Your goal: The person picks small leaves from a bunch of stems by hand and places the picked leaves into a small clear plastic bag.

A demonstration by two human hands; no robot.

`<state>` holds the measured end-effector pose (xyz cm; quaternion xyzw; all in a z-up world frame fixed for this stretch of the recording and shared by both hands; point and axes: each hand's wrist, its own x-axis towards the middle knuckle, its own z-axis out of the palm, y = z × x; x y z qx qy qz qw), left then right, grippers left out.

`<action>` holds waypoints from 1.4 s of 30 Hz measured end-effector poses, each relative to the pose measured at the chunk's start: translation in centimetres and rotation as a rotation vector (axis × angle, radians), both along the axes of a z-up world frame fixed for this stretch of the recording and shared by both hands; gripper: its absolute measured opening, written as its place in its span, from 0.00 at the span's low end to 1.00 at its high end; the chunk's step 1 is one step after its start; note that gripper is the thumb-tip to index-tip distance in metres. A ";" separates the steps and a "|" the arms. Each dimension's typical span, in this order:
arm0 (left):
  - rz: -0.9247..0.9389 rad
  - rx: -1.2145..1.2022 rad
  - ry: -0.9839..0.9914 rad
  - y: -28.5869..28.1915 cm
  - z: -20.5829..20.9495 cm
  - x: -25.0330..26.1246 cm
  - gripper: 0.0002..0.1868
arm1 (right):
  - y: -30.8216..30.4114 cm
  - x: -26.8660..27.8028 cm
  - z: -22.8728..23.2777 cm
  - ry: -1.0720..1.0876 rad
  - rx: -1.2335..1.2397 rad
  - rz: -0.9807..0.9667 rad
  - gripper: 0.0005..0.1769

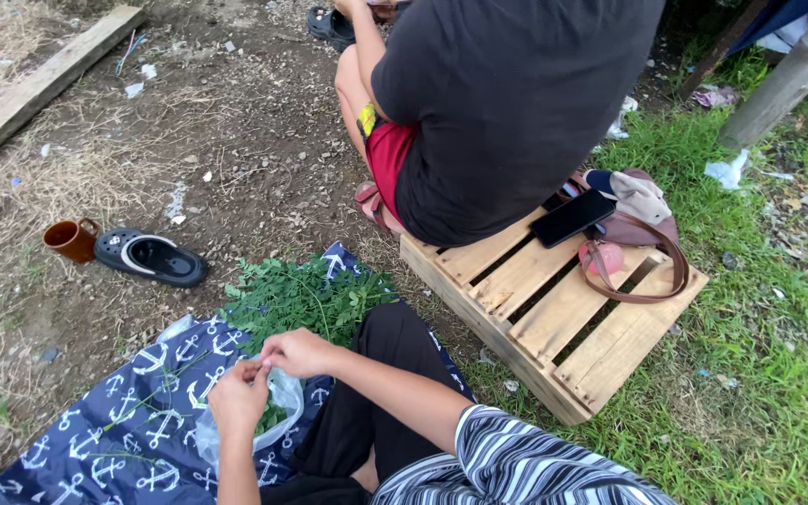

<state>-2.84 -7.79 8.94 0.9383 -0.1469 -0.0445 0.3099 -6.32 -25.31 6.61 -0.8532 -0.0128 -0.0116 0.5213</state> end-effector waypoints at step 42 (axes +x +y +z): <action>0.447 -0.845 1.051 6.8 -11.1 3.7 0.11 | 6.5 3.7 -6.1 -0.045 -0.217 0.139 0.07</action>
